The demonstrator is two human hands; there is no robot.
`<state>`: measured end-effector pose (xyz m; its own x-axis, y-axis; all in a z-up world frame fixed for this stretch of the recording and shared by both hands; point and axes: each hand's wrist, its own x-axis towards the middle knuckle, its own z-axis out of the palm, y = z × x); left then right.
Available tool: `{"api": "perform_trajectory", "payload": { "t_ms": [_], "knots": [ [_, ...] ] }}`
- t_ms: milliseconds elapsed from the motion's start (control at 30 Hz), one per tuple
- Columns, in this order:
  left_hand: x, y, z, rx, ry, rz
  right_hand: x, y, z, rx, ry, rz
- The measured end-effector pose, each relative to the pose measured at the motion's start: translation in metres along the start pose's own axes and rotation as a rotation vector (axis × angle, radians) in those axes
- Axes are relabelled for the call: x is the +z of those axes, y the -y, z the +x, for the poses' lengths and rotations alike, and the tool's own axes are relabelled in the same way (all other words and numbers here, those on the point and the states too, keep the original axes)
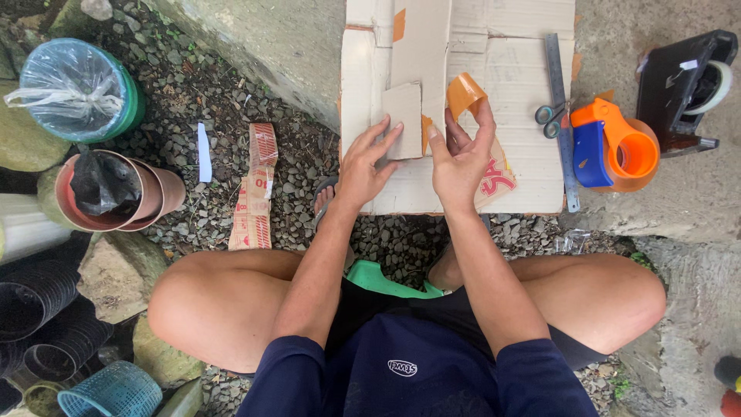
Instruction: The person folds and tapes pieces of cardboard together to form a small box-like structure. They use a tape dispenser to apply adhesive tape and scissors to trim excess tape, then fold flaps to close the box.
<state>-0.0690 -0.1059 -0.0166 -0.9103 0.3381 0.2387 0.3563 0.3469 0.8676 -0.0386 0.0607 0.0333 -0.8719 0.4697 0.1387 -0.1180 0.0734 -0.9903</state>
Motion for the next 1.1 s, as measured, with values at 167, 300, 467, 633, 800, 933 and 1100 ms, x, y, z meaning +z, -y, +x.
{"api": "perform_trajectory", "payload": {
  "t_ms": [167,300,467,633,800,933,1100],
  "knots": [
    [0.007,-0.010,-0.002,-0.004,-0.096,-0.131,-0.002,0.004,0.005,0.064,0.027,-0.009],
    [0.014,-0.012,-0.002,-0.010,-0.126,-0.107,-0.003,0.001,0.006,0.074,0.024,0.002],
    [0.037,-0.030,-0.002,-0.047,-0.139,0.037,0.000,0.004,0.007,0.095,0.008,0.014],
    [0.062,-0.049,-0.002,-0.068,-0.306,0.132,-0.006,0.011,0.010,0.114,0.036,0.009],
    [0.077,-0.057,0.002,-0.096,-0.462,0.154,-0.017,0.008,0.016,0.110,0.103,0.133],
    [0.083,-0.059,0.004,-0.157,-0.486,0.117,-0.021,0.002,0.016,0.145,0.106,0.147],
    [0.091,-0.063,0.010,-0.192,-0.546,0.146,-0.023,0.001,0.018,0.147,0.119,0.140]
  ]
}}
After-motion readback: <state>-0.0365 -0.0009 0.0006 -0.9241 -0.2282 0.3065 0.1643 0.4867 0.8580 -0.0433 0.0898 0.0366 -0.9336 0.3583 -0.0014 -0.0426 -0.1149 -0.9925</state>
